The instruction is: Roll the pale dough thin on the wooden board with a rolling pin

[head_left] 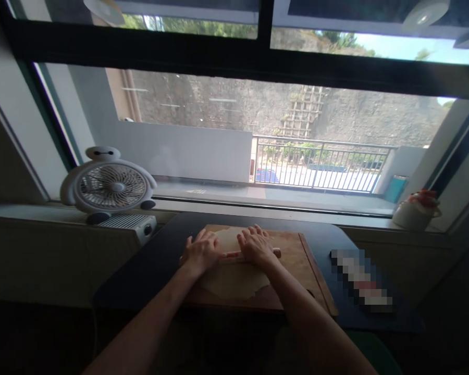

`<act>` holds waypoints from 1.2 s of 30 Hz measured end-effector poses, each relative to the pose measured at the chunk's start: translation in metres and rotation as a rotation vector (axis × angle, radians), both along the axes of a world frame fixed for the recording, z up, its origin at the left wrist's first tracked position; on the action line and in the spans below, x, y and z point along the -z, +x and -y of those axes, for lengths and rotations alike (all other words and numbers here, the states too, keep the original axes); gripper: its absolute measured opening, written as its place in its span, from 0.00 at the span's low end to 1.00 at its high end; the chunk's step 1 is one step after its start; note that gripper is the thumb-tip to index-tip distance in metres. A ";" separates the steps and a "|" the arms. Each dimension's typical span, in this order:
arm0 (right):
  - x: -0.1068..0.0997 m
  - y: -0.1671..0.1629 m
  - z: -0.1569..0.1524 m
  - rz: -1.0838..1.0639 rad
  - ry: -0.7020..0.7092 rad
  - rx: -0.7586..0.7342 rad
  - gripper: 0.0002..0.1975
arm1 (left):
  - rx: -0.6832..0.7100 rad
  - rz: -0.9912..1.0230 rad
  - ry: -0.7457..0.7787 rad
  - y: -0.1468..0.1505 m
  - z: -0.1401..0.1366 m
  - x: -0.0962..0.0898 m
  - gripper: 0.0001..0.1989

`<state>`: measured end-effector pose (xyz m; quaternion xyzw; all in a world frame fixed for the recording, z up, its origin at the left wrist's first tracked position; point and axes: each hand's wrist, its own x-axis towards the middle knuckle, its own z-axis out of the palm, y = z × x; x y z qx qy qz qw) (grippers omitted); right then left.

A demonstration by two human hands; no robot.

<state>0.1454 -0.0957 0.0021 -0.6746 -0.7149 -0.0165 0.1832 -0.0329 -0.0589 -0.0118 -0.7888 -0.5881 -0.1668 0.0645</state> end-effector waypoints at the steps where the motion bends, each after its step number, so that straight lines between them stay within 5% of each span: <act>1: 0.007 0.000 0.011 0.010 0.027 -0.024 0.22 | 0.034 -0.010 0.047 -0.003 0.011 0.006 0.22; 6: 0.024 0.005 0.043 0.083 0.156 -0.193 0.20 | 0.125 -0.038 0.163 -0.012 0.046 0.021 0.24; 13: -0.004 0.008 -0.033 0.033 0.066 -0.039 0.23 | -0.028 0.046 -0.108 0.006 -0.030 -0.010 0.23; 20: 0.014 0.012 -0.016 0.099 0.122 -0.245 0.24 | 0.044 0.034 -0.072 -0.003 -0.027 0.010 0.23; 28: 0.000 0.018 -0.087 -0.033 -0.022 0.052 0.25 | 0.037 0.117 0.095 0.012 -0.066 -0.013 0.22; 32: 0.007 0.018 -0.050 -0.018 0.000 -0.019 0.23 | 0.331 0.025 0.116 0.001 -0.021 -0.002 0.22; 36: 0.018 0.027 -0.001 0.108 0.145 -0.279 0.21 | 0.387 -0.053 -0.016 -0.010 0.006 0.008 0.26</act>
